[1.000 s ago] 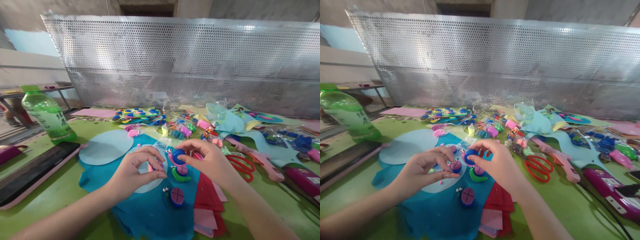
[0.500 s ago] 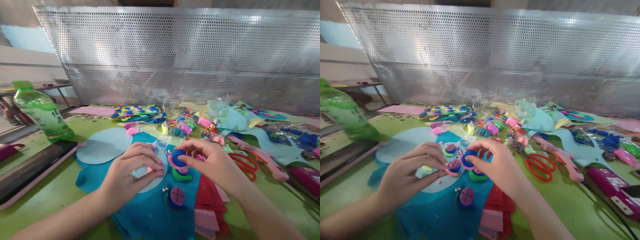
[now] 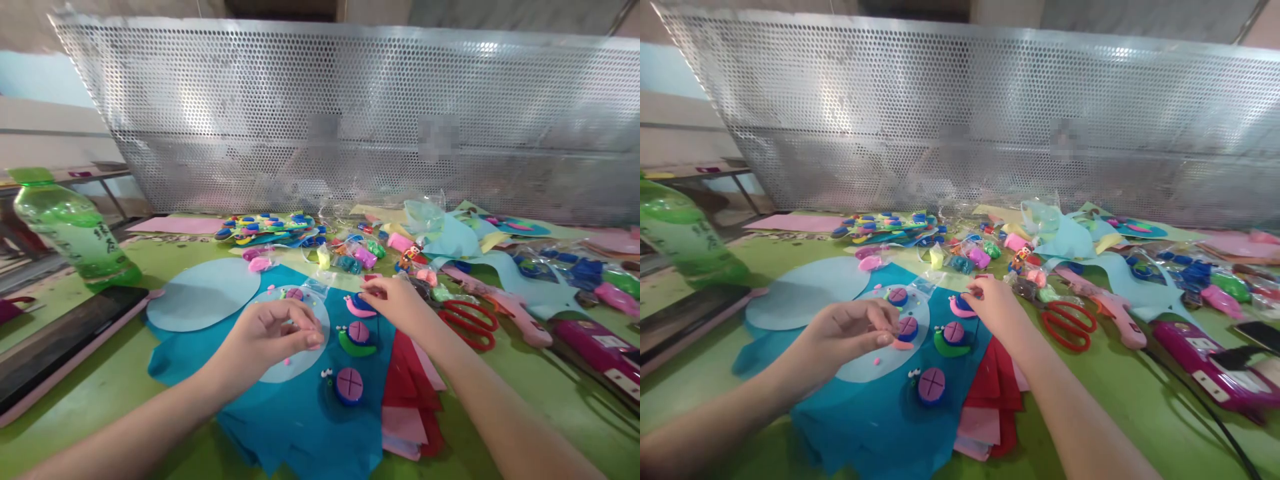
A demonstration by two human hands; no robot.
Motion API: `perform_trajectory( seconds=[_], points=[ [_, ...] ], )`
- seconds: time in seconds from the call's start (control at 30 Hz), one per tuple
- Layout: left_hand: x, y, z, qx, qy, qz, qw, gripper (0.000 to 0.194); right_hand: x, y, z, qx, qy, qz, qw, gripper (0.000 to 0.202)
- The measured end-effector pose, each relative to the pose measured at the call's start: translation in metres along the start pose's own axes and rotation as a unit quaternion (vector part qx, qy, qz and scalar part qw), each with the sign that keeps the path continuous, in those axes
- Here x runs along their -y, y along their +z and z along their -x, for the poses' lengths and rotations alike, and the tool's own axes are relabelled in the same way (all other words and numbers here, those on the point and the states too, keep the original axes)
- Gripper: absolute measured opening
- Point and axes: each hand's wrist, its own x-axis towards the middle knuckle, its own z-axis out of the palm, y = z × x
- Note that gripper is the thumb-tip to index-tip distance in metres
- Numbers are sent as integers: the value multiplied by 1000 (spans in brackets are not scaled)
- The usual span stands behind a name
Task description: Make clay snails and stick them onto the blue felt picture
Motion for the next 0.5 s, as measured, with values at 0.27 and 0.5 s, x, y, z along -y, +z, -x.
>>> perform_trajectory(
  seconds=[0.27,0.5],
  points=[
    [-1,5,1,-12,-84,99,991,20,47,-15,39,-52,-325,-16,944,37],
    [9,11,6,27,-138,134,981,17,58,-4,53,13,-385,-40,922,27]
  ],
)
